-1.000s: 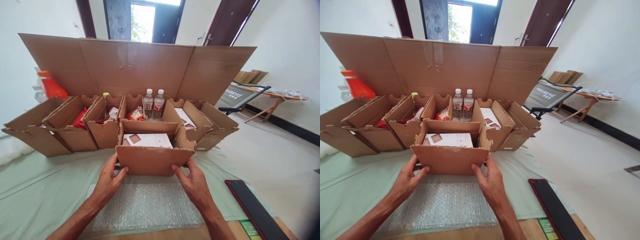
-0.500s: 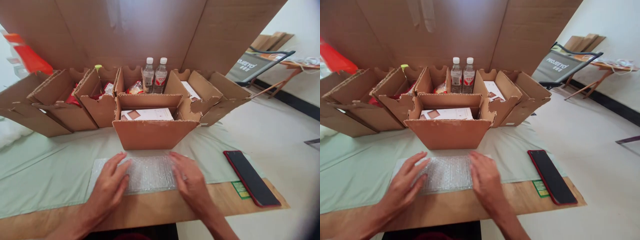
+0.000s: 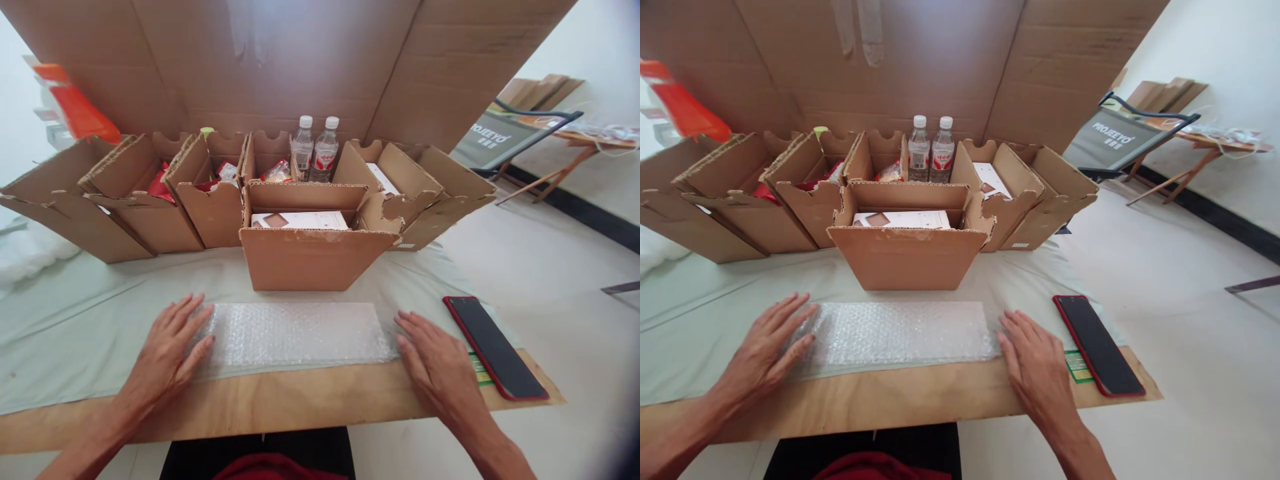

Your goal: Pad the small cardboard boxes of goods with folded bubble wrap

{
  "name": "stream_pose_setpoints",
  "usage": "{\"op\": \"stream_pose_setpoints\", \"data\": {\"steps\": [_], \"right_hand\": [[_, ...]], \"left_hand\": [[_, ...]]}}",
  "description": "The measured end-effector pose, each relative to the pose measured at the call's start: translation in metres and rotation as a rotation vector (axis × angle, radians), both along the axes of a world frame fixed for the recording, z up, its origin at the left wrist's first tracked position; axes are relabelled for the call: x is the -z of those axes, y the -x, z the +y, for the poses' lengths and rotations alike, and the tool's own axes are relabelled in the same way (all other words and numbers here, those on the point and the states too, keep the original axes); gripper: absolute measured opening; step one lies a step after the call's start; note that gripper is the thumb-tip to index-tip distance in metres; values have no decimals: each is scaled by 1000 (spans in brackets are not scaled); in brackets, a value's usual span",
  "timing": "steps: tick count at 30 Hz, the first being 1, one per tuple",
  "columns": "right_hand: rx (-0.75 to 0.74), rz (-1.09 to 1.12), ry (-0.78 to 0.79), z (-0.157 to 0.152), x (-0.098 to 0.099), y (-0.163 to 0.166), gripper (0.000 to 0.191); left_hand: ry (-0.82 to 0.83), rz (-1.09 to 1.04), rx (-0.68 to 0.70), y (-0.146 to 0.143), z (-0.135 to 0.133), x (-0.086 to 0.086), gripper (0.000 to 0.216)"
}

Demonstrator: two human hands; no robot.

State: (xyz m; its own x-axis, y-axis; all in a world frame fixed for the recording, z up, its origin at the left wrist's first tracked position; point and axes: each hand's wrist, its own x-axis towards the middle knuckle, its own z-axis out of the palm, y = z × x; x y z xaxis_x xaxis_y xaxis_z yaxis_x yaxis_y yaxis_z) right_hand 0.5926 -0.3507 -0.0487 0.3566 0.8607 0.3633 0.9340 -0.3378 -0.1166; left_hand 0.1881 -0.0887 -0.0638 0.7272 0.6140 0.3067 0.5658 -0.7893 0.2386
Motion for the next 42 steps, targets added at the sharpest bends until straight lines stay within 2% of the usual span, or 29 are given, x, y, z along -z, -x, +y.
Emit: {"op": "stream_pose_setpoints", "data": {"steps": [2, 4, 7, 9, 11, 14, 16, 18, 20, 22, 24, 27, 28, 29, 31, 32, 33, 35, 37, 39, 42], "right_hand": [[-27, 54, 40, 21, -6, -3, 44], [-49, 127, 100, 49, -8, -3, 43], [-74, 179, 121, 76, -8, -2, 33], [-99, 190, 116, 73, -12, 2, 27], [-108, 282, 127, 55, -20, 11, 27], [-153, 644, 172, 21, -31, 48, 26], [-247, 903, 200, 9, -30, 86, 39], [-366, 1056, 245, 10, -21, 127, 55], [-442, 1118, 292, 20, -10, 159, 60], [-455, 1140, 295, 31, 0, 179, 57], [-419, 1178, 277, 38, 4, 186, 48], [-298, 1412, 294, 38, 0, 184, 41], [-253, 1529, 300, 37, -3, 183, 43], [-215, 1644, 293, 38, -8, 183, 46], [-169, 1835, 236, 46, -19, 184, 51], [-158, 1906, 195, 53, -25, 185, 52], [-154, 1963, 157, 62, -30, 187, 53], [-162, 2032, 100, 81, -36, 191, 55], [-186, 1991, 59, 95, -37, 192, 59], [-217, 1795, 14, 101, -33, 188, 61], [-372, 1205, -81, 99, -27, 178, 44]], "left_hand": [[-20, -10, -182, -3, 3, 1, 52], [26, 15, -296, -14, 3, 2, 55], [150, -50, -320, -31, -4, 0, 39], [219, -127, -311, -35, -11, -9, 26], [274, -155, -318, -32, -12, -25, 21], [286, -155, -342, -25, 6, -57, 19], [228, -150, -334, -30, 31, -77, 21], [162, -127, -305, -46, 58, -91, 28], [127, -119, -271, -65, 79, -96, 40], [105, -131, -228, -76, 85, -94, 53], [97, -147, -171, -70, 70, -87, 54], [200, -148, 20, -25, 17, -73, 40], [329, -150, 186, -7, -6, -69, 41], [448, -151, 290, 11, -27, -64, 55], [594, -166, 374, 35, -64, -55, 90], [639, -184, 361, 39, -77, -51, 101], [667, -214, 300, 39, -85, -47, 100], [686, -284, 64, 25, -89, -39, 74], [672, -307, -194, 5, -81, -33, 55], [633, -245, -324, -12, -68, -30, 59], [595, -132, -355, -23, -55, -28, 72]]}}
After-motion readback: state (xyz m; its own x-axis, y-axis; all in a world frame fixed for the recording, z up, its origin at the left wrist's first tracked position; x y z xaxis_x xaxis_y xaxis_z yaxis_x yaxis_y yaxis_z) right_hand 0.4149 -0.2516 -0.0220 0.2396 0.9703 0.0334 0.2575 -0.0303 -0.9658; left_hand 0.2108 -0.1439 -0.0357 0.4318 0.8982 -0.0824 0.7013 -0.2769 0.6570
